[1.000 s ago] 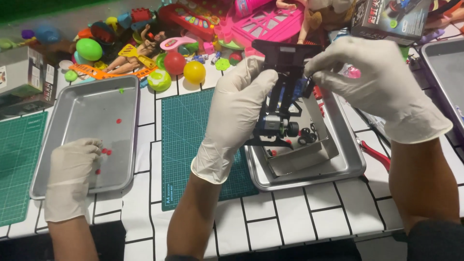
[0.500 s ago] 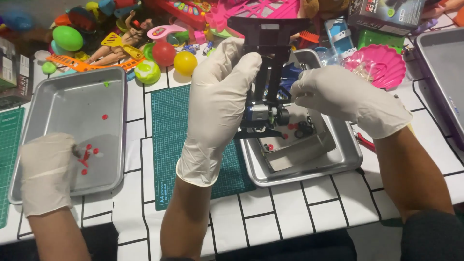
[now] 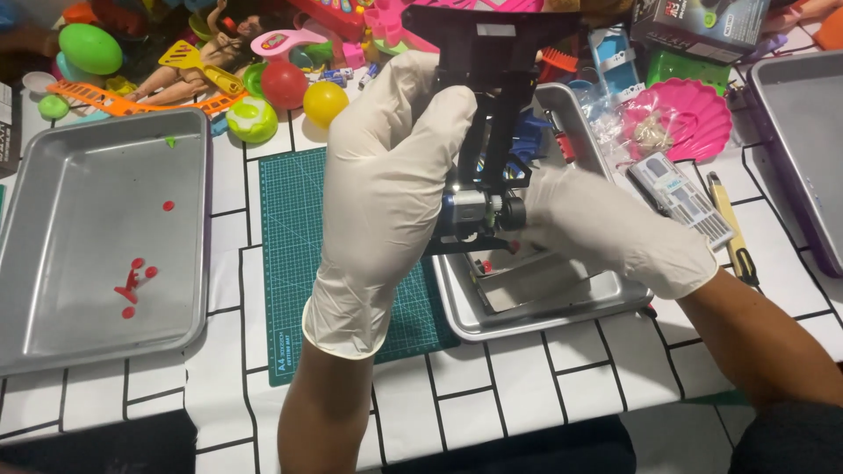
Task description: Assembling a toy car model by attaching plastic body components to the chassis.
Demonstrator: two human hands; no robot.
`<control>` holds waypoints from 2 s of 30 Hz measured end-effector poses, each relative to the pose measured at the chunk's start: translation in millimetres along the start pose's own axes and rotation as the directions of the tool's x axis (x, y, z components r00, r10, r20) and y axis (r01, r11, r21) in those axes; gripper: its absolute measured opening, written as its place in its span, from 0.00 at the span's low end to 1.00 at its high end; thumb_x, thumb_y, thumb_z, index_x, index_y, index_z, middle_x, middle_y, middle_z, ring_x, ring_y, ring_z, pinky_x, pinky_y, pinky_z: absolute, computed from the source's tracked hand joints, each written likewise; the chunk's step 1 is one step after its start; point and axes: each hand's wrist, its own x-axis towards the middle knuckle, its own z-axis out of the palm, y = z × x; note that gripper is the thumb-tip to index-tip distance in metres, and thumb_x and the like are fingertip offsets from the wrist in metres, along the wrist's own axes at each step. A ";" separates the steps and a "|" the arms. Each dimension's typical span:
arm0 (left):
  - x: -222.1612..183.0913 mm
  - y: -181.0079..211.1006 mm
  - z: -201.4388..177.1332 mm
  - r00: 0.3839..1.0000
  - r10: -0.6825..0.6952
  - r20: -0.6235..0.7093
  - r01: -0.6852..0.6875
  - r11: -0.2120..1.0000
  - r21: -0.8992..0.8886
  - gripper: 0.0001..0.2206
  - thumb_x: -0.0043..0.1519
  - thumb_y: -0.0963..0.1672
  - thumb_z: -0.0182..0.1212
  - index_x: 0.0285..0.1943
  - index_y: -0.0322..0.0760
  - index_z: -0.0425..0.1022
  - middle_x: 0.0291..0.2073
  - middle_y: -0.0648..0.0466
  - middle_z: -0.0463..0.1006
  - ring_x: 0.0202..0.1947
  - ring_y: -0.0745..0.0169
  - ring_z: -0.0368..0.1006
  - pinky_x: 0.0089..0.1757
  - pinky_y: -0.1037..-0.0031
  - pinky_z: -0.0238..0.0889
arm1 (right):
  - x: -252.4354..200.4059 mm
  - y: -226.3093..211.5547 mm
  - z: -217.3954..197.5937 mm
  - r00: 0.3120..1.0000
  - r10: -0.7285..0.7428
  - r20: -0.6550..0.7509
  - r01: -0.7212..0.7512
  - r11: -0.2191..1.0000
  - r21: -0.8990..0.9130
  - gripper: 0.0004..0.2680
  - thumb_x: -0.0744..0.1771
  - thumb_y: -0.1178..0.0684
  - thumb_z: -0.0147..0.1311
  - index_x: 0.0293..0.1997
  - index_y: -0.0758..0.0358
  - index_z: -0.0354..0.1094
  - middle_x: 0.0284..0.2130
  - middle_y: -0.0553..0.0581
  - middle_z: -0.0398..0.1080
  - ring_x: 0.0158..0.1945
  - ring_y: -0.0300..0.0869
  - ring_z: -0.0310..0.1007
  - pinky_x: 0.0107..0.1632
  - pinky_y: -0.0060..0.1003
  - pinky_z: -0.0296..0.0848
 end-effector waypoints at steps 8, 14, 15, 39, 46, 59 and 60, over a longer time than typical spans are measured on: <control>4.2 -9.8 -1.1 0.999 0.011 0.030 -0.009 0.997 -0.077 0.03 0.69 0.39 0.54 0.44 0.42 0.71 0.35 0.66 0.69 0.35 0.81 0.61 0.41 0.84 0.61 | 8.2 -15.2 3.6 0.987 0.076 0.139 -0.119 0.934 0.337 0.06 0.70 0.50 0.38 0.46 0.51 0.62 0.33 0.48 0.65 0.36 0.37 0.61 0.43 0.35 0.62; 8.9 -12.3 -4.6 1.000 0.030 -0.006 -0.029 0.999 0.043 0.03 0.69 0.40 0.54 0.44 0.42 0.68 0.35 0.66 0.63 0.37 0.79 0.57 0.42 0.83 0.59 | 25.7 31.2 28.5 0.918 -0.394 0.050 0.374 0.817 -0.438 0.11 0.63 0.70 0.39 0.24 0.59 0.63 0.22 0.51 0.63 0.24 0.39 0.60 0.33 0.36 0.71; 9.8 -13.3 -5.1 0.998 0.067 -0.020 -0.064 0.991 0.121 0.04 0.68 0.40 0.55 0.41 0.45 0.65 0.34 0.66 0.57 0.37 0.78 0.53 0.42 0.82 0.56 | 21.7 28.0 24.6 0.910 -0.414 -0.015 0.403 0.893 -0.202 0.10 0.66 0.70 0.38 0.33 0.62 0.67 0.29 0.53 0.68 0.26 0.39 0.68 0.31 0.36 0.75; 19.2 -29.0 -12.4 0.998 0.047 -0.033 -0.046 0.999 0.019 0.04 0.70 0.38 0.56 0.50 0.40 0.72 0.44 0.66 0.72 0.47 0.79 0.65 0.54 0.81 0.65 | 2.2 52.5 -16.1 0.994 0.103 -0.024 -0.105 0.979 -0.176 0.06 0.70 0.48 0.47 0.47 0.45 0.72 0.39 0.47 0.75 0.42 0.45 0.78 0.42 0.45 0.78; 21.6 -26.0 -5.9 0.997 -0.011 -0.073 0.022 0.988 0.156 0.03 0.68 0.39 0.56 0.47 0.40 0.69 0.37 0.64 0.68 0.40 0.77 0.62 0.47 0.81 0.64 | 6.4 24.2 -23.5 0.959 0.136 0.248 -0.076 0.969 -0.237 0.12 0.73 0.43 0.33 0.56 0.40 0.67 0.32 0.48 0.75 0.36 0.41 0.82 0.41 0.39 0.83; 26.8 -32.7 -7.1 0.991 -0.059 -0.120 0.078 0.985 0.156 0.03 0.69 0.39 0.57 0.49 0.40 0.71 0.36 0.64 0.68 0.37 0.77 0.60 0.42 0.81 0.63 | 10.9 -4.4 -45.0 0.904 0.292 0.311 -0.350 0.925 0.149 0.14 0.70 0.35 0.36 0.48 0.42 0.70 0.34 0.52 0.74 0.32 0.47 0.78 0.49 0.36 0.76; 26.7 -32.0 -7.6 0.992 -0.053 -0.110 0.069 0.987 0.143 0.03 0.69 0.38 0.56 0.48 0.40 0.70 0.35 0.64 0.68 0.35 0.77 0.60 0.40 0.81 0.62 | 8.6 -23.4 -64.6 0.763 0.504 0.404 -0.615 0.759 0.215 0.21 0.71 0.35 0.37 0.35 0.58 0.73 0.19 0.61 0.71 0.16 0.52 0.75 0.42 0.39 0.74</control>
